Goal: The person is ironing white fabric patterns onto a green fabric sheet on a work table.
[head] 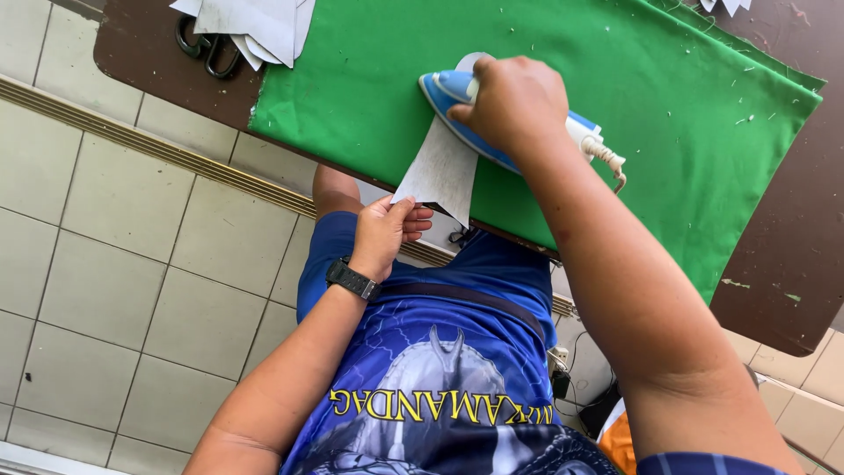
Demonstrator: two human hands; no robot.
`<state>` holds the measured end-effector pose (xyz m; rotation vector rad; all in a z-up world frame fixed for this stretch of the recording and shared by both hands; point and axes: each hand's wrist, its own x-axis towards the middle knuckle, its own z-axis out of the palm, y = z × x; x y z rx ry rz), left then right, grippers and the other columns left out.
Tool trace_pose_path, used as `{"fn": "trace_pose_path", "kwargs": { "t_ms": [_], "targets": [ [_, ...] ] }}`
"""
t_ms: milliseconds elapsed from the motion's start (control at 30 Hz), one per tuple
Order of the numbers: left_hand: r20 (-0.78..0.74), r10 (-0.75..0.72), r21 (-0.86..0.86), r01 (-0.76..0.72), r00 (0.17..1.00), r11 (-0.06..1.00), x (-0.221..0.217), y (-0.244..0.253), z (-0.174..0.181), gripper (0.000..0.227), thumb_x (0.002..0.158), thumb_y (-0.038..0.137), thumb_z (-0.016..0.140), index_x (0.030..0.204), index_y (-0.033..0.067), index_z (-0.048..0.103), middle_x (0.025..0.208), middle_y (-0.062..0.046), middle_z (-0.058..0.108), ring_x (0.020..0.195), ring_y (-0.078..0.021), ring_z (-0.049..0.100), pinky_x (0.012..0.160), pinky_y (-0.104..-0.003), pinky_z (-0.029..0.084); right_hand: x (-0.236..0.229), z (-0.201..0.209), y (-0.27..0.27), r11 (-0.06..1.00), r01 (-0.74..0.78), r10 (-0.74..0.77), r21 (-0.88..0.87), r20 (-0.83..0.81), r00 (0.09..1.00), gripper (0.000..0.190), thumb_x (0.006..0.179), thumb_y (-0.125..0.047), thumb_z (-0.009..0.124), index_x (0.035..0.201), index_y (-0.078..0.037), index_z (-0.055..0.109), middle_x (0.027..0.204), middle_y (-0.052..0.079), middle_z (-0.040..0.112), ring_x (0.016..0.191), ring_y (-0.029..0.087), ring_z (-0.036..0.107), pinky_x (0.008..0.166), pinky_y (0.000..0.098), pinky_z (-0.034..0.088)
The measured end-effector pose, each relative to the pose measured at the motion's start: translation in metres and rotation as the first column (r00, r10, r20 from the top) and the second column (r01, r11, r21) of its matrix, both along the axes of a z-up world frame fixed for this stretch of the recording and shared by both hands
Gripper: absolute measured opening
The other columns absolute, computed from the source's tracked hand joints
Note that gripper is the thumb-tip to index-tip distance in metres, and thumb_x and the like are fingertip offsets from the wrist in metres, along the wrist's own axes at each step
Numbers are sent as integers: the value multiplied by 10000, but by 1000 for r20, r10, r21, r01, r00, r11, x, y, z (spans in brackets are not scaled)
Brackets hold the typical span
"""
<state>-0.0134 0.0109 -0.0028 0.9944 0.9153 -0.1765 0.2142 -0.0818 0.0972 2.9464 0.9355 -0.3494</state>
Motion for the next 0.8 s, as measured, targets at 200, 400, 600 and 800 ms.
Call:
{"fn": "trace_pose_path", "kwargs": {
  "t_ms": [200,400,600,800],
  "targets": [
    [-16,4,-16,-4,1000,1000,-4,1,-1,187,969,240,599,965,67,669,955,-159,804,786,-228,778,616,-258,558,-46,5,-7,999,5,-9,-36,-94,996,501,806,-623,770,1019,-172,725,901,177,736,835,446,695,675,535,545],
    [27,-17,-13,17,999,1000,-12,3,-16,157,993,237,600,1040,112,683,943,-122,802,781,-182,794,596,-219,614,-85,17,-15,998,-59,56,-13,-170,984,488,825,-537,767,1120,-151,723,885,165,736,883,423,742,774,556,589],
    [4,-18,-27,18,1000,999,-14,4,-23,163,979,250,621,1052,119,684,949,-132,800,793,-203,796,609,-241,621,-106,20,-22,997,-81,77,-8,-210,975,481,823,-490,777,1122,-123,691,875,170,718,847,429,742,738,559,591],
    [-6,-10,-36,10,1000,999,-12,6,-24,143,989,247,613,1036,125,670,960,-124,799,798,-190,794,612,-224,610,-83,7,-16,996,-85,78,-36,-155,985,503,798,-575,772,1084,-166,714,830,134,719,803,404,747,698,542,592]
  ]
}}
